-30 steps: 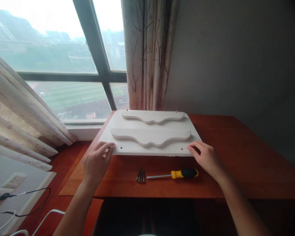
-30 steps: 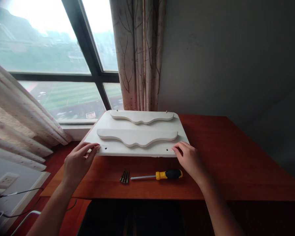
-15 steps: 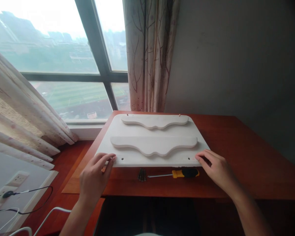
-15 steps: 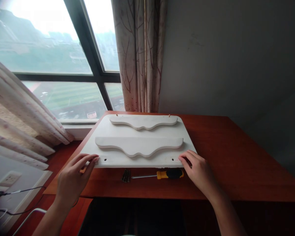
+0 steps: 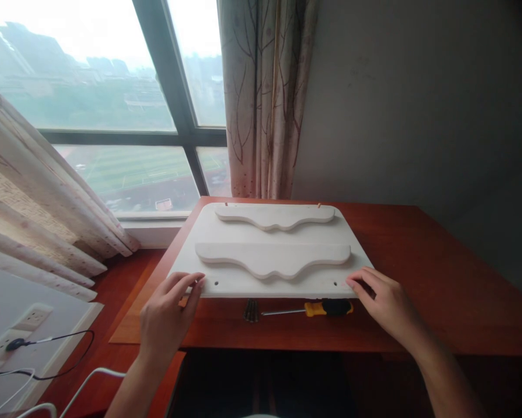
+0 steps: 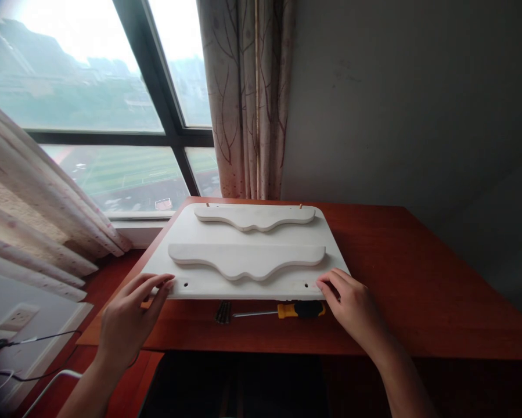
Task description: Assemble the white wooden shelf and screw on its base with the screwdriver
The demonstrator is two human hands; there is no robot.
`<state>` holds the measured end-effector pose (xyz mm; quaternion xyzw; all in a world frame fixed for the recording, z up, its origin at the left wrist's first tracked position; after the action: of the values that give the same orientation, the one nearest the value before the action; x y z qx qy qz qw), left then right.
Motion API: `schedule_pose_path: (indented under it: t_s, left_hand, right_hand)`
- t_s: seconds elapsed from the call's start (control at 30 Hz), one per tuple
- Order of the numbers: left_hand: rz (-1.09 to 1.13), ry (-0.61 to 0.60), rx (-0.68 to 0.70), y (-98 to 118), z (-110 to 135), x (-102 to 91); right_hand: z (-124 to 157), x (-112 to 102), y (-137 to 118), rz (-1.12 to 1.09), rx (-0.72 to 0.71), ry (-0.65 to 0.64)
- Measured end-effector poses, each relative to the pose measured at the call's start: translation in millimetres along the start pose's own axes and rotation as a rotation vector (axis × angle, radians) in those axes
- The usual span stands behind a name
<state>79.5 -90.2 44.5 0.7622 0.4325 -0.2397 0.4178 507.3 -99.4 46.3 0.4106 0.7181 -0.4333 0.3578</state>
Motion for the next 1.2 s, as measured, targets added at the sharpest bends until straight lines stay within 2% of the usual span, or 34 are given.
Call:
schedule_pose_path:
  t_s: [0.37,0.7,0.83,0.93,1.03,1.1,1.2]
  left_hand:
    - [-0.017,-0.009,0.021,-0.2,0.6,-1.0]
    - [0.044,-0.005,0.001,-4.0,-1.1,-0.8]
    - [0.113,-0.047,0.005,-5.1,-9.2,-6.6]
    - [0.243,-0.116,0.019,-8.1,-31.0,-16.5]
    - [0.256,-0.125,0.057,-16.0,-72.5,-19.7]
    - [0.235,-0.164,0.117,-23.2,-108.2,-11.9]
    - [0.127,-0.219,0.117,-32.8,-160.0,11.8]
  right_hand:
    - [11.0,5.4,4.5,0.108,-0.05,0.125]
    - [10.0,8.1,4.5,0.08,-0.095,0.162]
    - [6.5,0.8,4.1,0.048,-0.091,0.12]
    - [-10.8,-12.8,10.3,-0.023,-0.116,0.143]
    - [-49.7,-22.1,25.6,-0.05,-0.081,0.244]
    - [-83.9,-18.7,38.9,-0.028,-0.068,0.257]
    - [-132.6,-0.4,58.3,0.032,-0.142,0.215]
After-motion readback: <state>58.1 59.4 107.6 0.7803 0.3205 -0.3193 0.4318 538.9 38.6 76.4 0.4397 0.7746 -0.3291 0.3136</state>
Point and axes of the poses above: each hand's wrist, its own z-axis away from the middle knuckle, its own x-axis out of the palm, y = z × x, the point moved 1 cm from there along -z, towards the middle knuckle, and after that the axes turned 8 degrees about z, right-handed, at the moved point
